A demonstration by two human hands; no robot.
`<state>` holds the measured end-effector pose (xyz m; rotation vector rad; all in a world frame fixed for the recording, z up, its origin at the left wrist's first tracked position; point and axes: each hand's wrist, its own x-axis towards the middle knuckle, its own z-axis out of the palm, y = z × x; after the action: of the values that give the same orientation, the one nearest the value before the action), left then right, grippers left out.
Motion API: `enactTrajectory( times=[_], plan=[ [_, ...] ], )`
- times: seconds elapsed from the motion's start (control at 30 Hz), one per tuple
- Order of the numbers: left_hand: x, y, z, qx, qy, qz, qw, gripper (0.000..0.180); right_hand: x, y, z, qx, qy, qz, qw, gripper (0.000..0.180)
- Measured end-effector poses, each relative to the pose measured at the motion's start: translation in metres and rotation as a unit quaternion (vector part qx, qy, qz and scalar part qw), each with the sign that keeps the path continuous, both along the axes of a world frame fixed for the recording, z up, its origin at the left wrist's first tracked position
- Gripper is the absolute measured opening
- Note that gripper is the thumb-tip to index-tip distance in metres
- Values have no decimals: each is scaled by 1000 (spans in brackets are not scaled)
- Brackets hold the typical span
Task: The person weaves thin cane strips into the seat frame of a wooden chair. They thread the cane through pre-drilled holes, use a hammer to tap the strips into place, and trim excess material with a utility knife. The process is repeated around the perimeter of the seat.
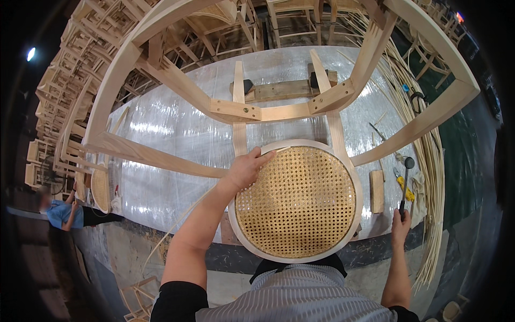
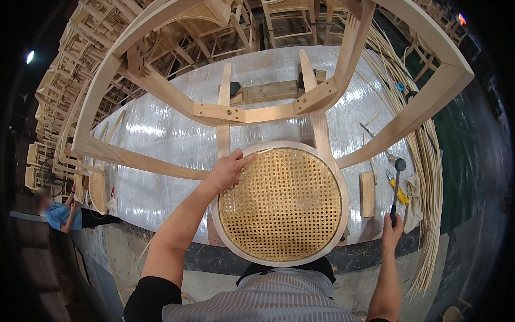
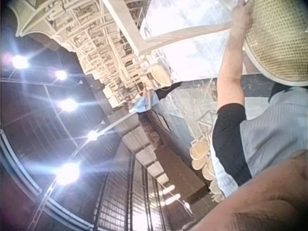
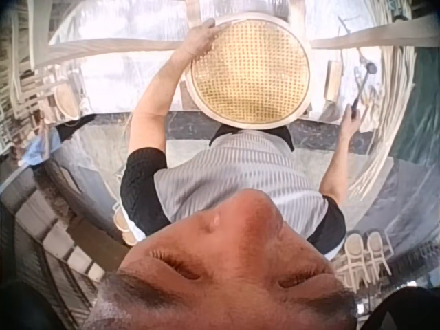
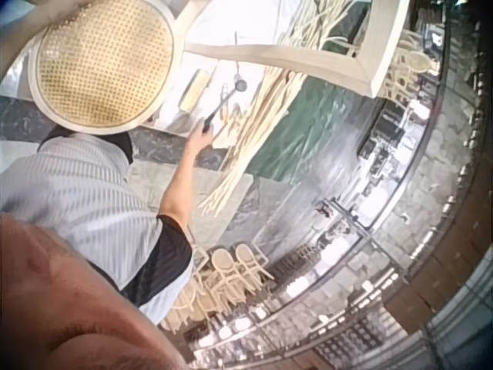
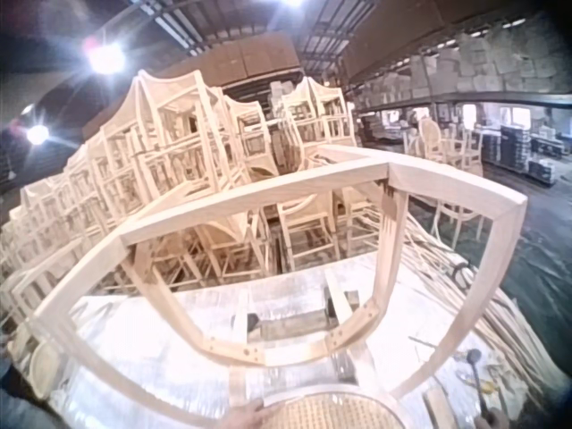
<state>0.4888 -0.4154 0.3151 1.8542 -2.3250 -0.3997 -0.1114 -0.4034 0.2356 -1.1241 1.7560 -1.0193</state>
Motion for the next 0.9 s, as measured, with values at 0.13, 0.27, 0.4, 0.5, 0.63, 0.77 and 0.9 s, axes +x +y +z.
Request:
enactTrajectory(
  times=[0.13, 0.27, 0.4, 0.5, 0.63, 0.77, 0.9],
  plan=[
    [-6, -3, 1, -1, -15, 15, 1000, 74, 10, 31, 13, -51, -26, -20, 998, 22],
    [-5, 5, 4, -2, -30, 50, 998, 66, 46, 57, 41, -55, -43, 20, 997, 20],
    [-10, 5, 8, 17, -49, 71, 996, 67, 75, 71, 57, -51, -74, 130, 987, 11],
    [-14, 3, 15, 29, -69, 73, 995, 71, 114, 66, 63, -9, -78, 190, 979, 12],
    [-16, 4, 19, 22, -98, 53, 994, 75, 168, 51, 67, 1, -40, 250, 967, 24],
    [-13, 8, 14, -6, -123, 27, 992, 69, 217, 36, 63, -31, 19, 273, 961, 27],
    [-6, 11, 8, -28, -116, 10, 993, 71, 250, 26, 65, -16, 38, 277, 960, 31]
  ],
)
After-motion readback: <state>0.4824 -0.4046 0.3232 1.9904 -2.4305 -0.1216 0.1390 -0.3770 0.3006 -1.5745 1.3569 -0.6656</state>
